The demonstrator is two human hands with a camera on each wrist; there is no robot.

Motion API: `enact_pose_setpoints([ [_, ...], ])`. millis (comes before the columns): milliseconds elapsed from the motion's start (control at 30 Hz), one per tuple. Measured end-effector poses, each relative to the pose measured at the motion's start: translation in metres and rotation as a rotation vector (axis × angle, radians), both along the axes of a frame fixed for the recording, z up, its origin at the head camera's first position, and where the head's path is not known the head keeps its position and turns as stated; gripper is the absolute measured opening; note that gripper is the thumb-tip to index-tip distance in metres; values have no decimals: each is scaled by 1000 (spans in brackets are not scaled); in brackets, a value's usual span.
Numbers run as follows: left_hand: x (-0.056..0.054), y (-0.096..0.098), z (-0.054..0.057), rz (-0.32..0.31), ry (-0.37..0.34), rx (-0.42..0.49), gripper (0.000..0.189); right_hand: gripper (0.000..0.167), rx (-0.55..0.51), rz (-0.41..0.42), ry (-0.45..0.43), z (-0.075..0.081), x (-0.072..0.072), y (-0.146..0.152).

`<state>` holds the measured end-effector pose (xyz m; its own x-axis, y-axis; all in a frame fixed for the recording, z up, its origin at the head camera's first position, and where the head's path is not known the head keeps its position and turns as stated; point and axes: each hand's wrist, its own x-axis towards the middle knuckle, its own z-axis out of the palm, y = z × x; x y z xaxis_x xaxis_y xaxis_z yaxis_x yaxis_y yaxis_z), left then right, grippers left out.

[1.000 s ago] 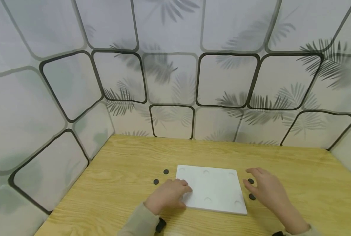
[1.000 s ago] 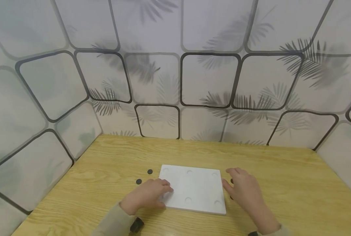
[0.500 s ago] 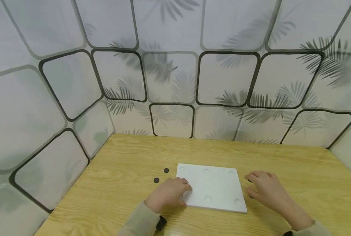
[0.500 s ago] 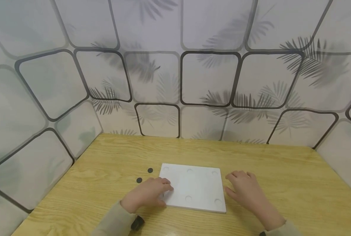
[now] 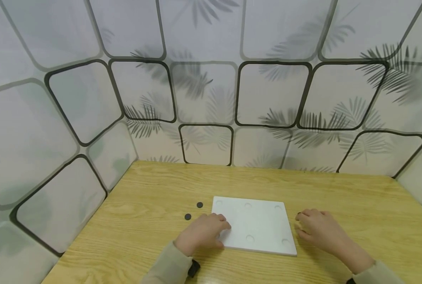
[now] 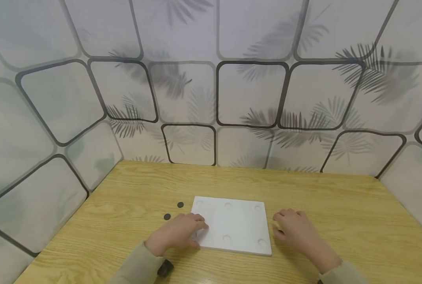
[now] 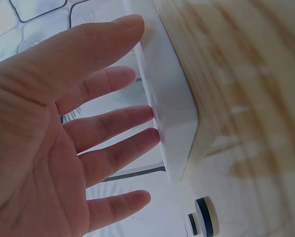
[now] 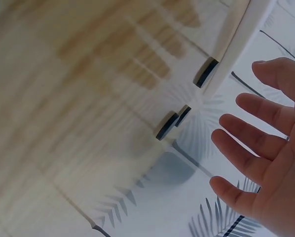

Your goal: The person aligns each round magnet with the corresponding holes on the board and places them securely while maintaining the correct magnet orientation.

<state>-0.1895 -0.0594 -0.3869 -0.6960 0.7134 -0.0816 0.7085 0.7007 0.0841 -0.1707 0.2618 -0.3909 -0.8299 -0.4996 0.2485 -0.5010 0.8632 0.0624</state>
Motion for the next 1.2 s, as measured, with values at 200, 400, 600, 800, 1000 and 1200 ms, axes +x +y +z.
enact_pose_setpoints([
  [200, 0, 0, 0, 4, -3, -4, 42, 23, 43, 23, -18, -5, -4, 2],
  [400, 0, 0, 1, 6, -3, -8, 43, 21, 58, -5, -62, -5, -5, 1],
  [600, 0, 0, 1, 2, -3, -2, 43, 16, 80, -44, -149, -6, -5, 1],
  [800, 1, 0, 2, 3, -2, -1, 43, 16, 89, -74, -218, -6, -4, 1],
  [1000, 2, 0, 3, 0, 0, -4, 43, 17, 72, -62, -216, -6, -2, 1],
  [1200, 2, 0, 3, 1, 4, -2, 43, 18, 85, -67, -233, -7, -3, 3],
])
